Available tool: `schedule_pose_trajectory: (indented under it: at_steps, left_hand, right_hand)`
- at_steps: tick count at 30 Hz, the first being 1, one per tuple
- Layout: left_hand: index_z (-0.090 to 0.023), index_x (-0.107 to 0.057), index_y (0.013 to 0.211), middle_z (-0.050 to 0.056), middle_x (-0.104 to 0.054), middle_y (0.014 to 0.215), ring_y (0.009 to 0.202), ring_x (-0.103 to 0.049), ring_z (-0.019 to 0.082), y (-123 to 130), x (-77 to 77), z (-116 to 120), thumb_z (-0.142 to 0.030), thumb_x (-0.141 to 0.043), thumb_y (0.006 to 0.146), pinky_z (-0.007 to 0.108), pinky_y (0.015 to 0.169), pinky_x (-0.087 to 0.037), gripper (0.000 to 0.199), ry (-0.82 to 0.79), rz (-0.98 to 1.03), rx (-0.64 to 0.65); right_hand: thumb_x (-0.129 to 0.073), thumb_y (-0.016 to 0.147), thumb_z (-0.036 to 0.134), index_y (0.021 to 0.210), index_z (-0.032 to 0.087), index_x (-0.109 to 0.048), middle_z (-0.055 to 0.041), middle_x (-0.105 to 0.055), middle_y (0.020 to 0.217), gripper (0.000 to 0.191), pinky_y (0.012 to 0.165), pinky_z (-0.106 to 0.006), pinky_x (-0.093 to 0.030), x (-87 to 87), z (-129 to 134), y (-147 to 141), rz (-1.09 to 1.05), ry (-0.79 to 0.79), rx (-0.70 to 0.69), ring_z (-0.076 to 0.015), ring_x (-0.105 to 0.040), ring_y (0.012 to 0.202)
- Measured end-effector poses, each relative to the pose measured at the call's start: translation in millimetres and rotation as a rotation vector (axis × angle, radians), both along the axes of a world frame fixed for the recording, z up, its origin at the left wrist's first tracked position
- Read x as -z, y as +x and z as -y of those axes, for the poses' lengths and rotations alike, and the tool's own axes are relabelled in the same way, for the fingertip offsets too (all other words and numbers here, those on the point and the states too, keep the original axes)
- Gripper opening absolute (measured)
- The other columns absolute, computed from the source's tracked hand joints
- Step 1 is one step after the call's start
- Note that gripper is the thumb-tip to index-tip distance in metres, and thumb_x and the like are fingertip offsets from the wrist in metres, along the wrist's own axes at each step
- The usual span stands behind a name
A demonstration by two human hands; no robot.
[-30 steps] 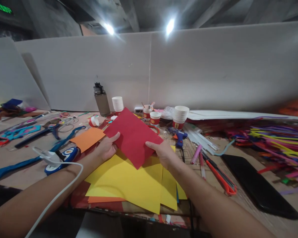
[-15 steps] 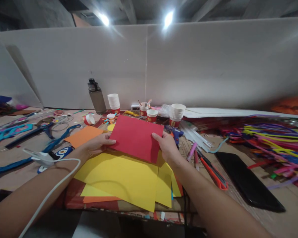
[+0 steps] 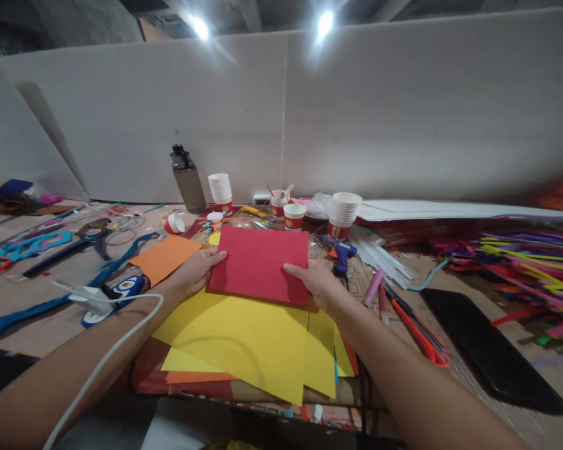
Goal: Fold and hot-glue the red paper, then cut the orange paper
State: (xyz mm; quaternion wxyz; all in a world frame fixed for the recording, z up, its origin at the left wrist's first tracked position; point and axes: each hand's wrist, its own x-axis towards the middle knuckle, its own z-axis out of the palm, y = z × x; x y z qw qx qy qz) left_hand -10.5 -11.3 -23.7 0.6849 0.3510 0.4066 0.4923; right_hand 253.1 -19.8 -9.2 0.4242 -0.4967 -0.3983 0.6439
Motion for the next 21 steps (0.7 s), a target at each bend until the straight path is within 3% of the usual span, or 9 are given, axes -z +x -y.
schedule_pose_trajectory:
  at_steps: [7,12,17,21]
  left_hand:
    - [-0.008,-0.067,0.107,0.014,-0.075,0.098,0.084,-0.072,0.021,3,-6.3,6,-0.019,-0.064,0.084,0.035,0.084,-0.058,0.025,0.03,0.073,-0.019]
    - [-0.014,-0.064,0.114,0.014,-0.073,0.107,0.087,-0.072,0.023,3,-1.3,10,-0.016,-0.072,0.077,0.038,0.084,-0.058,0.038,0.053,0.038,0.107]
    - [-0.013,-0.065,0.112,0.013,-0.074,0.101,0.083,-0.072,0.024,6,3.8,7,-0.018,-0.074,0.075,0.042,0.085,-0.058,0.038,0.066,-0.03,0.047]
    - [-0.014,-0.065,0.111,0.012,-0.075,0.099,0.085,-0.072,0.022,8,1.2,6,-0.02,-0.074,0.076,0.037,0.082,-0.059,0.037,0.063,0.002,0.007]
  right_hand:
    - [-0.079,0.066,0.029,0.091,0.018,-0.073,-0.0073,-0.076,0.095,0.028,0.073,-0.035,-0.058,3.1,-1,1,0.152,0.182,0.09,-0.0229,-0.071,0.079]
    - [-0.079,0.068,0.031,0.093,0.018,-0.072,-0.0079,-0.076,0.095,0.029,0.071,-0.035,-0.059,-0.5,2,-1,0.134,0.165,0.071,-0.0233,-0.072,0.078]
    - [-0.077,0.071,0.03,0.093,0.018,-0.071,-0.0088,-0.076,0.096,0.026,0.064,-0.03,-0.058,-2.0,4,-1,0.07,0.071,0.009,-0.02,-0.071,0.072]
    - [-0.077,0.07,0.027,0.094,0.017,-0.071,-0.0092,-0.076,0.096,0.026,0.065,-0.031,-0.058,-3.7,5,-4,0.071,0.076,0.015,-0.0191,-0.07,0.069]
